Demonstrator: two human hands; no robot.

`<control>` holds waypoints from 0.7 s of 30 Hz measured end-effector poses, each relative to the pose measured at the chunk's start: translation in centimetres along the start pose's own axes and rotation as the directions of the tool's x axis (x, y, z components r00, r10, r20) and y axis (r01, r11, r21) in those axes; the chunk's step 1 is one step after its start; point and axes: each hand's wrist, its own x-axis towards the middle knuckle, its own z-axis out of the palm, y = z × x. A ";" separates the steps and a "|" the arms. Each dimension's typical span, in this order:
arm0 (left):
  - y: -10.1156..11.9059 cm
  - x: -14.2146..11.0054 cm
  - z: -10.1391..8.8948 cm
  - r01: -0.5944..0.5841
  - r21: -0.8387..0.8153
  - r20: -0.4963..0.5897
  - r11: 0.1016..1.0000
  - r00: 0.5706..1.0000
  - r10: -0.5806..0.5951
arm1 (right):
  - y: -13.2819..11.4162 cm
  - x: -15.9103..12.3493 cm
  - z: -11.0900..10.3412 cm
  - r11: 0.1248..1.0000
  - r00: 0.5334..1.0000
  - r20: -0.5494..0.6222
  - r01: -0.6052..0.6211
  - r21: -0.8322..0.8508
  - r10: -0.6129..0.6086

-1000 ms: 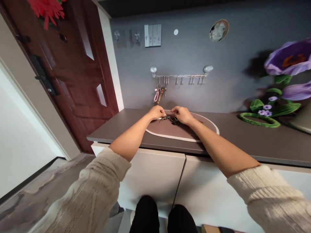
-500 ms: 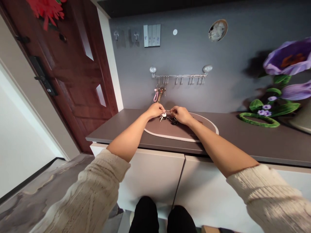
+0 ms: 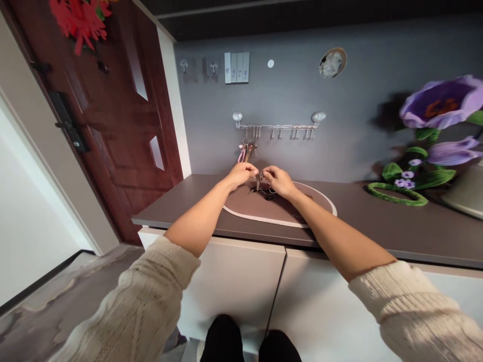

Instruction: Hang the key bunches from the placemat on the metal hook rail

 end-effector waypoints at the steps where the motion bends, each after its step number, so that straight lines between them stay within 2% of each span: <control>1: 0.0 0.0 0.1 0.002 -0.016 -0.003 1.000 1.000 -0.002 | 0.0 0.1 0.0 1.000 1.000 0.000 -0.007 0.029 0.007; 7: 0.4 0.8 0.3 0.012 -0.081 -0.018 0.997 1.000 -0.013 | 0.8 0.4 0.4 0.979 0.999 -0.040 -0.008 0.204 0.017; 14: 1.7 2.0 0.7 -0.082 -0.043 0.048 0.996 0.995 0.084 | 0.8 0.7 0.0 0.896 0.991 -0.106 -0.021 0.444 0.076; 17: 1.6 2.3 0.9 -0.130 -0.039 0.057 0.991 0.990 0.132 | 0.8 0.7 -0.3 0.870 0.989 -0.112 -0.027 0.493 0.094; 21: 0.8 2.4 1.4 -0.188 -0.024 -0.002 0.982 0.982 0.188 | 1.1 0.8 -0.4 0.866 0.988 -0.126 -0.015 0.500 0.090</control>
